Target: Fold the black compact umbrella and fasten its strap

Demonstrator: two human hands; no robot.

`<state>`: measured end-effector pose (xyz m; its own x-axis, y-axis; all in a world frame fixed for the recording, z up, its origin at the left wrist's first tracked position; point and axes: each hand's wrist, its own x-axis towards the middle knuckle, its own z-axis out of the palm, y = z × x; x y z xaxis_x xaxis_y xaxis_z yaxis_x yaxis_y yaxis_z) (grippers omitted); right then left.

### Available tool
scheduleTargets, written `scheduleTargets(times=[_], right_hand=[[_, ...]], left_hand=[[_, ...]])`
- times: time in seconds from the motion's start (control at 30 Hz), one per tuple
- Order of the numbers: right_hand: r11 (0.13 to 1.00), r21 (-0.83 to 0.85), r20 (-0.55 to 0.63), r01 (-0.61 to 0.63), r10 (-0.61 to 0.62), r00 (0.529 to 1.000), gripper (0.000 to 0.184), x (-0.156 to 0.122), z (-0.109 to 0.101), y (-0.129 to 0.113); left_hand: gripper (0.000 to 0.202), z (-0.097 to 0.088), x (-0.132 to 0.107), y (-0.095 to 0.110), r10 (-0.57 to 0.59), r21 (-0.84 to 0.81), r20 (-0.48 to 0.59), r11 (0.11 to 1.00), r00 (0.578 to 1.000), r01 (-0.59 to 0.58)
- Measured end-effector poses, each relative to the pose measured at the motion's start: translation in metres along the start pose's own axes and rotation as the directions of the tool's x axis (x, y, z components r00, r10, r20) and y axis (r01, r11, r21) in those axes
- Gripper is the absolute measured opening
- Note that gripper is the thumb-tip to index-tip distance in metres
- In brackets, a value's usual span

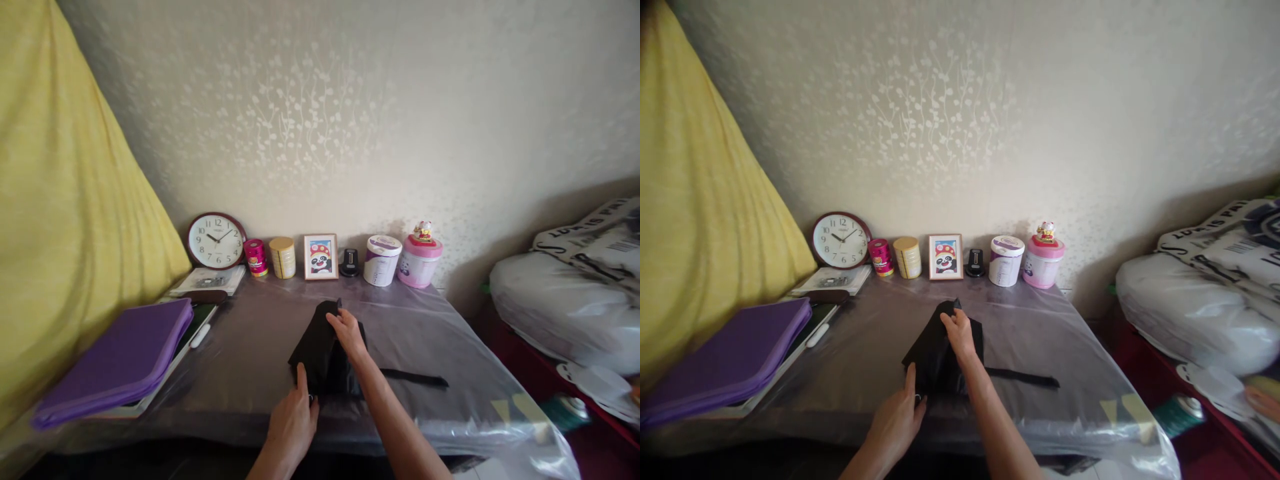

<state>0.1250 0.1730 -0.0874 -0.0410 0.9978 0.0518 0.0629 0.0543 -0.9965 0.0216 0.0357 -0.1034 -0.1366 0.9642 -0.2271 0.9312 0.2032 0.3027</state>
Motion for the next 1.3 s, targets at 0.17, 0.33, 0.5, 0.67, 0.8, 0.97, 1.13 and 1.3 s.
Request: scheduleTargets(times=[0.17,0.33,0.5,0.67,0.8,0.97,1.13,1.3], right_hand=[[0.949,-0.316,0.010,0.005,-0.002,1.000,0.038,0.009,0.021,0.007],[0.869,-0.494,0.039,0.009,0.011,0.999,0.037,0.012,0.029,0.008],[0.807,-0.590,0.077,0.026,0.025,0.997,0.035,0.011,0.032,0.004],[0.720,-0.688,0.126,0.091,-0.005,0.992,0.036,0.009,0.035,0.002],[0.717,-0.683,0.170,0.141,-0.031,0.985,0.035,0.007,0.034,0.002],[0.749,-0.632,0.237,0.199,-0.059,0.970,0.030,0.002,0.035,0.000],[0.741,-0.522,0.388,0.422,-0.234,0.892,0.022,-0.016,0.028,-0.002],[0.648,-0.328,0.542,0.687,-0.467,0.699,0.025,-0.045,0.009,0.003]], left_hand=[[0.059,0.001,0.000,0.001,0.018,0.040,0.000,0.999,1.000,-0.018],[0.055,0.001,0.001,0.001,0.026,0.069,-0.017,0.997,1.000,-0.025],[0.059,0.000,-0.002,-0.007,0.047,-0.033,-0.006,0.998,0.999,-0.047],[0.070,-0.002,-0.009,-0.020,0.103,-0.217,-0.080,0.969,0.991,-0.118],[0.075,-0.003,-0.006,-0.020,0.200,-0.185,-0.067,0.960,0.977,-0.210],[0.075,-0.001,0.007,-0.010,0.141,-0.028,0.067,0.990,0.988,-0.140],[0.063,0.004,0.009,-0.008,0.126,0.030,0.041,0.991,0.991,-0.128],[0.063,0.005,0.008,-0.007,0.068,-0.010,0.043,0.998,0.997,-0.067]])
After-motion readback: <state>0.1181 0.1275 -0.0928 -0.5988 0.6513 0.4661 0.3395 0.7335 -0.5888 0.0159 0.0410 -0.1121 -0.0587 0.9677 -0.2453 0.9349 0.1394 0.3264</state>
